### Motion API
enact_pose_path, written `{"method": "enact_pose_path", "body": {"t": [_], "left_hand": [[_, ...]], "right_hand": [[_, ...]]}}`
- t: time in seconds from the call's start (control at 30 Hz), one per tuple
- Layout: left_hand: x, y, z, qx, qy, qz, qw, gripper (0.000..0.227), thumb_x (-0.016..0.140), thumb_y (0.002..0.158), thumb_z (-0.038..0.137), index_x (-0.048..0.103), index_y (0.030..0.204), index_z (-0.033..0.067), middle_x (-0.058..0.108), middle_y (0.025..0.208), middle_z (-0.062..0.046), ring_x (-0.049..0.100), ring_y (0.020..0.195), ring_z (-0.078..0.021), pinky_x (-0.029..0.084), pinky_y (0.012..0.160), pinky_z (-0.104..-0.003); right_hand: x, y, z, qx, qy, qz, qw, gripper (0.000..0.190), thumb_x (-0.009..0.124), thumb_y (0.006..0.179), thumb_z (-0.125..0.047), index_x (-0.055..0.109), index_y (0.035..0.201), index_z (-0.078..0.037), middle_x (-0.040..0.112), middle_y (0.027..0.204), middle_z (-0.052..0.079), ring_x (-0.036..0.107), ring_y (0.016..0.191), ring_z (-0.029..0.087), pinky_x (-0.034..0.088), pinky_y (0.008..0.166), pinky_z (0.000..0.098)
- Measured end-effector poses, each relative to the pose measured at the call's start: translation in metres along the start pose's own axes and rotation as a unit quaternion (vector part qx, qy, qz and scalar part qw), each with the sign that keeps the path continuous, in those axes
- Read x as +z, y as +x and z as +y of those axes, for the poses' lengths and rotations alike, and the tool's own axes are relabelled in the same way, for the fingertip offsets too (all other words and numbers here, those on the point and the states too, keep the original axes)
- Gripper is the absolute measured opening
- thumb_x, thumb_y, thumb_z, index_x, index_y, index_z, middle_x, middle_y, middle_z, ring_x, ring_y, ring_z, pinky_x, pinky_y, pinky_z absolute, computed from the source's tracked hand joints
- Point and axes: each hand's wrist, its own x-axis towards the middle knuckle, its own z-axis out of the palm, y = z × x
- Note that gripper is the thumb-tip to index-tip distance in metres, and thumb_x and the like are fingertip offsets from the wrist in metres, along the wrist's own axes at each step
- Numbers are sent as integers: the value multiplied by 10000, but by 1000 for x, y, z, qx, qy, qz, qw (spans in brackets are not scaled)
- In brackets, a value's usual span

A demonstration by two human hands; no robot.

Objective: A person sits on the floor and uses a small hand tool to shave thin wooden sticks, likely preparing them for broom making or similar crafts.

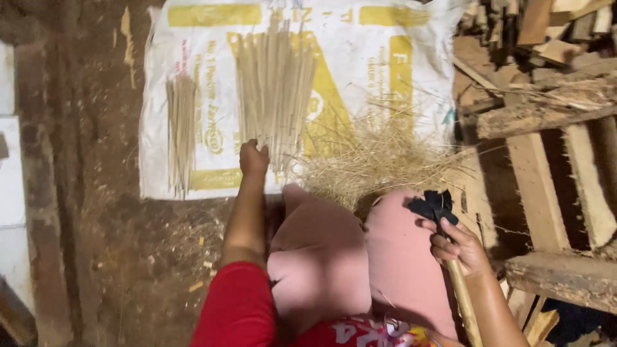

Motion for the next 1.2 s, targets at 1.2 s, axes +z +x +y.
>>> {"method": "enact_pose_path", "body": {"t": [1.2], "left_hand": [[-151, -438, 153, 330, -122, -30, 936, 100, 715, 902, 52, 799, 957, 43, 691, 758, -129, 699, 727, -326, 539, 698, -382]], "right_hand": [[135, -98, -44, -106, -139, -107, 979, 305, 822, 806, 18, 691, 1081, 13, 677, 823, 81, 691, 592, 163, 599, 467, 280]]}}
